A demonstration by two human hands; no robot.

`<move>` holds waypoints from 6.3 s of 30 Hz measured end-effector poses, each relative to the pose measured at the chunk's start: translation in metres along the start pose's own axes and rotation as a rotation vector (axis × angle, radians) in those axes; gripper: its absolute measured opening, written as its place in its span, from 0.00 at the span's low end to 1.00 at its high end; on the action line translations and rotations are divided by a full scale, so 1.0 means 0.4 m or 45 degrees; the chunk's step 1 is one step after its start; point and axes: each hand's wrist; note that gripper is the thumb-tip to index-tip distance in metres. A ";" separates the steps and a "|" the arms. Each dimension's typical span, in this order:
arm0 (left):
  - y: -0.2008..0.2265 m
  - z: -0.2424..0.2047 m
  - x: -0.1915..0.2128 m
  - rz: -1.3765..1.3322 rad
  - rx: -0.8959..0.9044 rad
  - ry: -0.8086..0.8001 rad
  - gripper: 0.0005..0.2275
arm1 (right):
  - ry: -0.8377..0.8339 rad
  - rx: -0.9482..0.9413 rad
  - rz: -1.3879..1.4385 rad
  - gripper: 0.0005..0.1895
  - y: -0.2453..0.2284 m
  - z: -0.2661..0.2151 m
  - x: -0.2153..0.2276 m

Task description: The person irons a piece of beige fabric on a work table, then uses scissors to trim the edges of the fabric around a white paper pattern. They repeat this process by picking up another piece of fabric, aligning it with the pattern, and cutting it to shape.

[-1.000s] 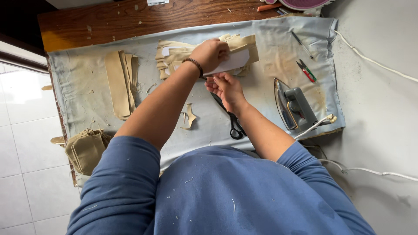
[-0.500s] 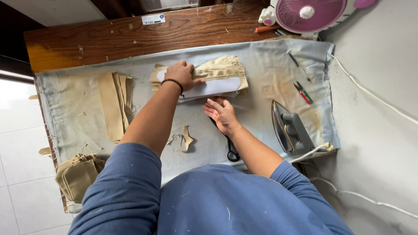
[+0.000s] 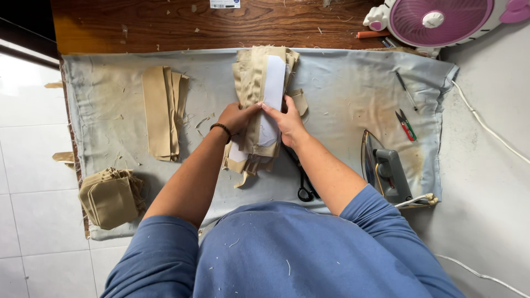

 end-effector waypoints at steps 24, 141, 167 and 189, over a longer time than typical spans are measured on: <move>-0.039 -0.207 -0.245 -1.390 -0.346 0.145 0.36 | -0.563 0.239 -0.669 0.31 -0.240 -0.067 0.205; -0.365 -0.408 0.067 -0.881 -0.671 0.805 0.06 | -0.262 0.928 -0.415 0.06 0.025 -0.269 0.293; -0.634 -0.167 0.139 -0.303 0.104 1.488 0.20 | -0.256 0.740 -0.491 0.11 0.102 -0.188 0.308; 0.012 0.356 -0.236 1.026 -1.385 0.509 0.04 | 0.121 0.983 -1.652 0.29 0.432 -0.280 0.529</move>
Point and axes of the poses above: each hand's wrist, its own z-axis towards the middle knuckle, its own x-axis out of the back of the hand, y = z × x, and after that the axes turned 8 degrees about y, right-handed
